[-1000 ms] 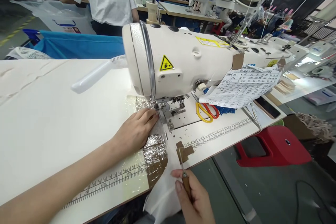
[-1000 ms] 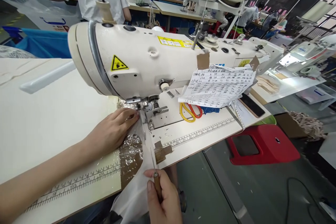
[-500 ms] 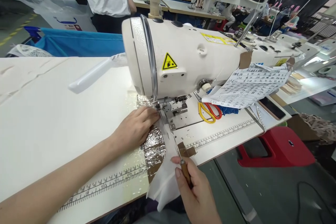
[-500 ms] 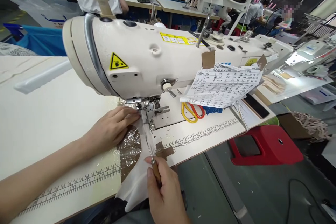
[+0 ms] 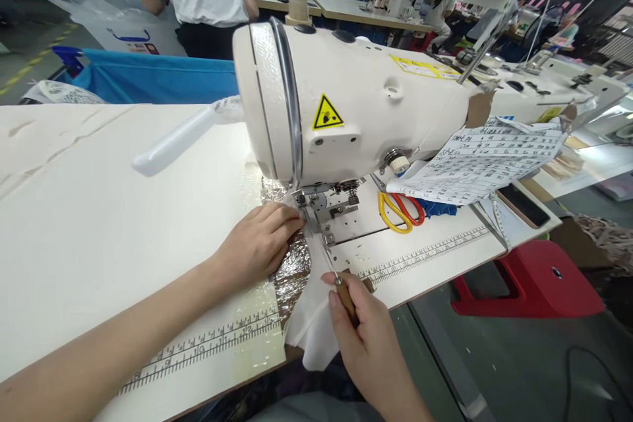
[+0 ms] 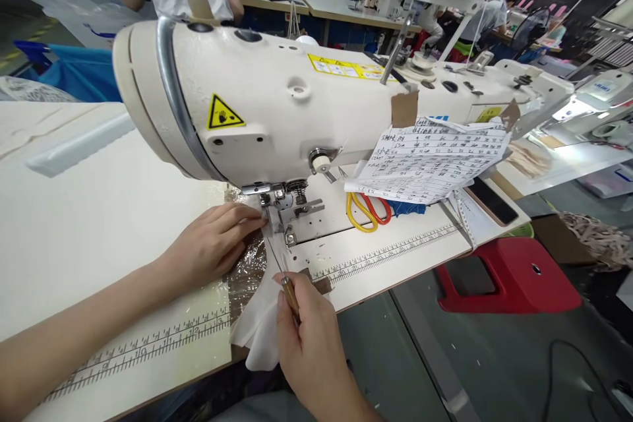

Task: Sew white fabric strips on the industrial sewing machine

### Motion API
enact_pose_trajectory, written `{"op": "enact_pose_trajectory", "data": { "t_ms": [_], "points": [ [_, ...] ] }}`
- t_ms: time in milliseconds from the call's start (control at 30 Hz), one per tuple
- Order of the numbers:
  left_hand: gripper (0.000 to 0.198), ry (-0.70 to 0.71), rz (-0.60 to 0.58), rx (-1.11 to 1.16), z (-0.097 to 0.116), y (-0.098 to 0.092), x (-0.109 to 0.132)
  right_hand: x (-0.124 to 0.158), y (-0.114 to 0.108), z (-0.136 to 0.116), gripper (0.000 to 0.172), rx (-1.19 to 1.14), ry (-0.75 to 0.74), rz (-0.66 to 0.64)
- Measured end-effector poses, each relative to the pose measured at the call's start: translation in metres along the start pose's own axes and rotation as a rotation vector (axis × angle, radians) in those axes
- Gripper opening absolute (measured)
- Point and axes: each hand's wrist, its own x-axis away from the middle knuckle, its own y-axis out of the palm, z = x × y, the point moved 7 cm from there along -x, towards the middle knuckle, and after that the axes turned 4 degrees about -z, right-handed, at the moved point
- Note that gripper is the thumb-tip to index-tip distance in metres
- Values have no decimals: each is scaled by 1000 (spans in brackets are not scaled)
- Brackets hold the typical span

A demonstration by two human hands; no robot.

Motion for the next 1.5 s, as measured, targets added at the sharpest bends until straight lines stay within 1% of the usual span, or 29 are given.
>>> {"op": "enact_pose_trajectory", "data": {
  "t_ms": [100, 167, 267, 333, 433, 667, 833, 900, 1000, 1067, 1133, 1200, 1233, 1300, 1367, 1400, 1433, 1500],
  "points": [
    [33, -63, -10, -13, -4, 1, 1, -8, 0, -3, 27, 46, -17, 4],
    [33, -82, -1, -3, -4, -1, 1, -12, 0, -4, 27, 64, -25, 0],
    [27, -48, 22, 15, 4, -6, 2, -16, 2, -6, 26, 85, -49, -3],
    [24, -8, 25, -19, 10, -7, 2, -18, 2, -7, 25, 101, -61, -1],
    [27, 16, 2, -109, 13, -5, 1, -21, 3, -6, 26, 106, -60, -3],
    [35, -28, -34, -216, 8, 0, -1, -28, 5, -7, 29, 113, -97, -3],
    [39, -106, -110, -161, 1, 6, 0, -32, 6, -9, 26, 124, -131, 11],
    [39, -123, -115, -128, -2, 6, 0, -33, 4, -11, 25, 122, -159, 35],
    [39, -127, -86, -75, -6, 4, -1, -35, 2, -19, 25, 76, -232, 72],
    [36, -120, -74, -44, -7, 4, -4, -38, 5, -27, 27, 23, -259, 45],
    [27, -131, -114, -73, -8, 7, -10, -41, 13, -39, 28, -19, -299, -2],
    [19, -182, -189, -153, -11, 12, -15, -41, 21, -53, 28, -42, -366, -35],
    [22, -215, -216, -192, -13, 14, -18, -40, 24, -60, 27, -46, -414, -37],
    [29, -262, -231, -244, -16, 15, -22, -34, 30, -69, 27, -38, -496, -36],
    [31, -293, -189, -239, -19, 13, -22, -24, 35, -71, 27, -27, -538, -30],
    [31, -313, -147, -195, -23, 11, -21, -19, 36, -69, 27, -33, -535, -28],
    [31, -335, -95, -118, -28, 9, -19, -15, 37, -65, 26, -50, -514, -22],
    [32, -364, 8, 103, -40, 6, -13, -9, 35, -51, 25, -108, -420, 7]
  ]
}}
